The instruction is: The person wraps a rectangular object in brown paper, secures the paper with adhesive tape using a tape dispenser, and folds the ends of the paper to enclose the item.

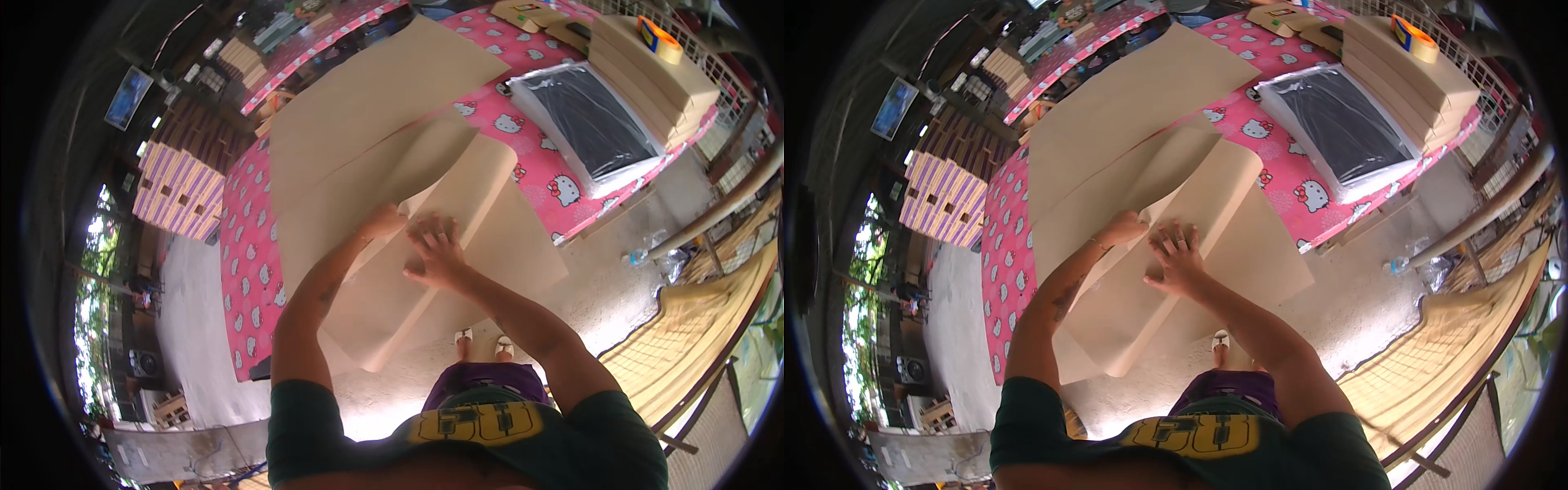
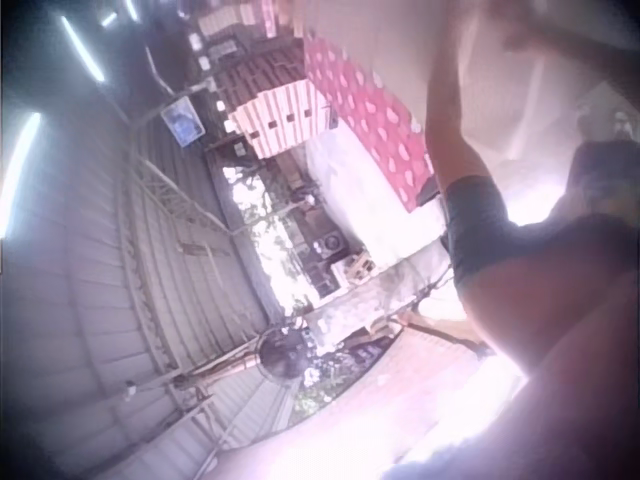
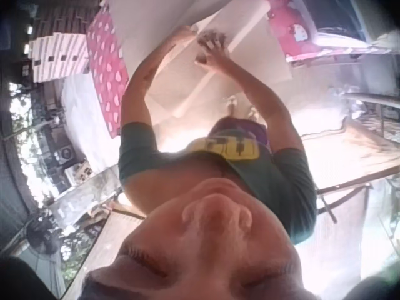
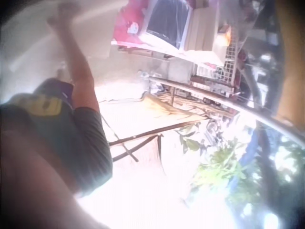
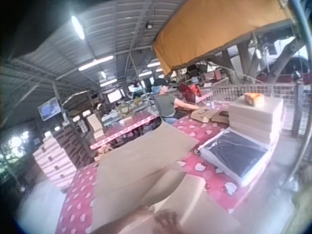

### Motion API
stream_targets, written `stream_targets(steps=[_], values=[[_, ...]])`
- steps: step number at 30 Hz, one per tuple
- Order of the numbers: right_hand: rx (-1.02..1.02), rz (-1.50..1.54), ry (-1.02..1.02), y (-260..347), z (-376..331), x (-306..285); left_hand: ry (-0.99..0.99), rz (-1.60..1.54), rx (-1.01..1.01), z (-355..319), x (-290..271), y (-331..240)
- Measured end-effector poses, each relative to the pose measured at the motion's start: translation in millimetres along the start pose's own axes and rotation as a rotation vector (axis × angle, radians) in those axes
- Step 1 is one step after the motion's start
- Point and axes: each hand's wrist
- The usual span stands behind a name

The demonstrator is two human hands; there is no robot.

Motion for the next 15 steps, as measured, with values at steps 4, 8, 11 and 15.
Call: stream_targets(steps=[4, 8, 11, 15], values=[[0.02, 0.015, 0.029, -3, -1, -2, 0.064, -0.127, 0.192, 5, -4, 10], [0.031, 0.015, 0.05, -2, -3, -8, 0.238, 0.016, 0.206, 11, -21, 3], [0.048, 0.021, 0.089, -1, -5, -11, 0.486, -0.017, 0.141, 1, -51, -28], [0.055, 0.005, 0.083, 1, -2, -13, 0.679, -0.077, 0.143, 8, -55, -32]])
Point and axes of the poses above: each hand's wrist, its own z-axis towards the middle knuckle, its own x-axis out of the palm, y = z × x, and after that the axes turned 7 degrees about y, right-handed
